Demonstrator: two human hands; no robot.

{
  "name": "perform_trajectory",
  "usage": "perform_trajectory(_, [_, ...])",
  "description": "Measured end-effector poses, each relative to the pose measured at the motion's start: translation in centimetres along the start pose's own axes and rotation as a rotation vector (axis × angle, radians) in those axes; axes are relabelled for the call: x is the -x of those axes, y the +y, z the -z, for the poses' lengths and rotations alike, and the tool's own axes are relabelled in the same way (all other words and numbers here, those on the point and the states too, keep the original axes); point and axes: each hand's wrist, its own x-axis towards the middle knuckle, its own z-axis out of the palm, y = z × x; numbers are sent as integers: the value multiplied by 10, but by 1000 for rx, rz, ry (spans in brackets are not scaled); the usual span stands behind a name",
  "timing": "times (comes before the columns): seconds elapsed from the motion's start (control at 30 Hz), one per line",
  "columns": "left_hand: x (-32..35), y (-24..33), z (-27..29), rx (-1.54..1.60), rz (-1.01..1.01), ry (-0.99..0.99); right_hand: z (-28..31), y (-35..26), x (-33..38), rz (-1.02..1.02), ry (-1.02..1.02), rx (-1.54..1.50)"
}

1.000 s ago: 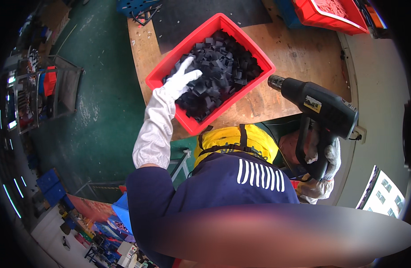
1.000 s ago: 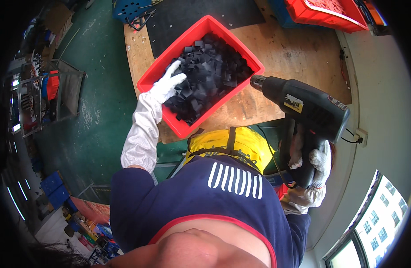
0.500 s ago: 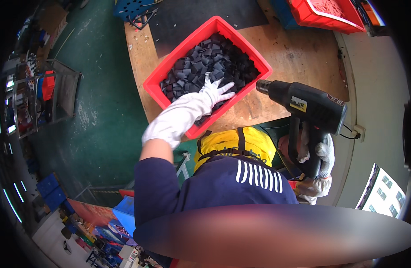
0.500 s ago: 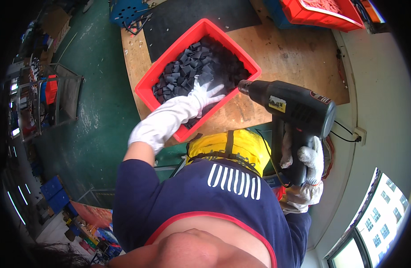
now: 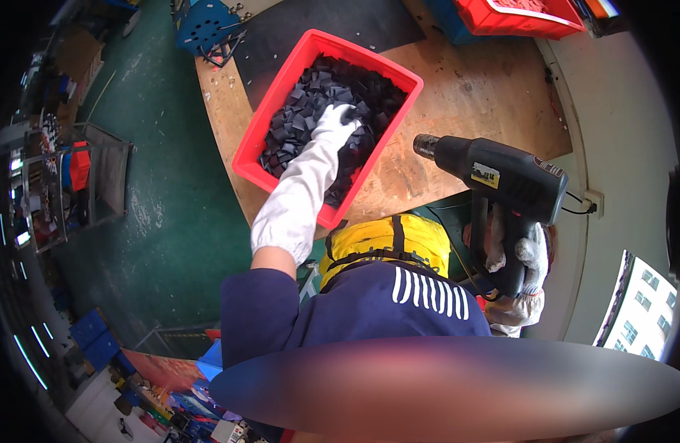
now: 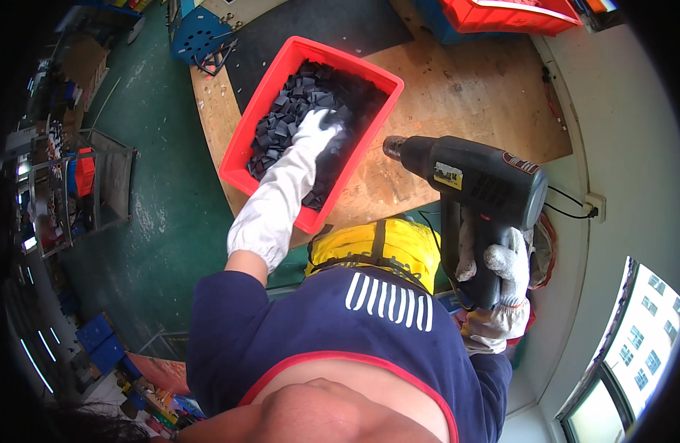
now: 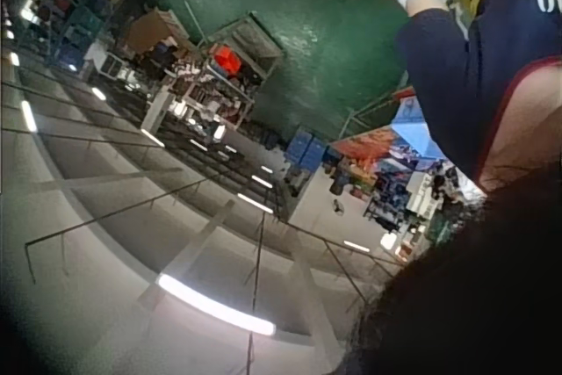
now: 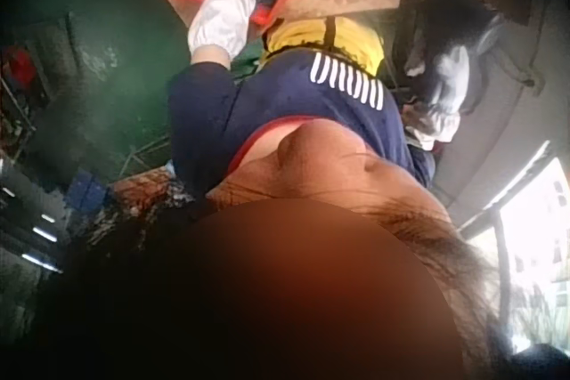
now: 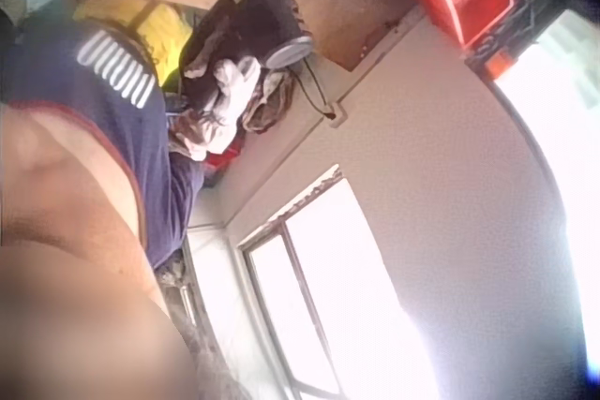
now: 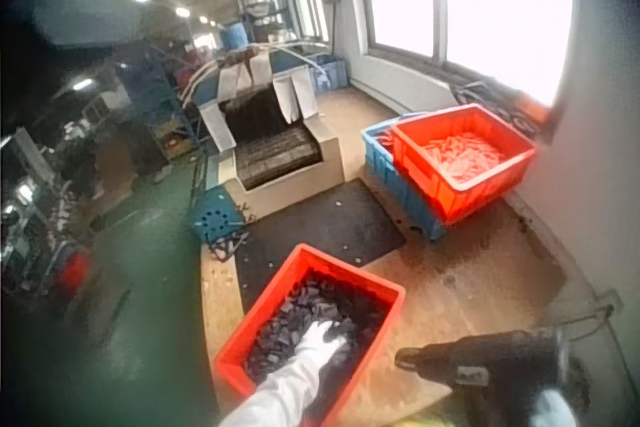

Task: The person uses a heat gun to warm black plastic chunks in a red bin while stirring them with a gloved hand. After heating, they carry the bin across the workshop floor to another workstation.

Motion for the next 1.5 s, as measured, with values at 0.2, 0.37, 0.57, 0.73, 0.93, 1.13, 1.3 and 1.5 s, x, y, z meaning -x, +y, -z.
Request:
perform_trajectory(0.2, [47, -1, 102, 612, 350, -194, -2, -4, -10, -53, -121, -14])
perform_trajectory(0.37, [40, 3, 163, 185, 75, -279, -13, -8, -10, -62, -180, -46])
perform_trajectory(0.57, [-18, 72, 157, -426, 99, -416, -14, -5, -14, -34, -132, -3])
perform_trajectory(0.73, [-65, 103, 78, -745, -306, -610, -9, 1, -13, -13, -99, 30])
perform_trajectory(0.93, [-73, 92, 5, -730, -145, -621, -22, 6, -6, 57, 101, -23])
perform_trajectory(1.13, [-25, 48, 7, -517, -122, -627, -26, 1, -5, 71, 49, -61])
perform_trajectory(1.3, [29, -47, 26, 236, -319, -195, -20, -2, -17, -38, -100, -57])
perform_trajectory(1.5, [89, -35, 137, 782, 53, -126, -18, -1, -22, -126, -199, -75])
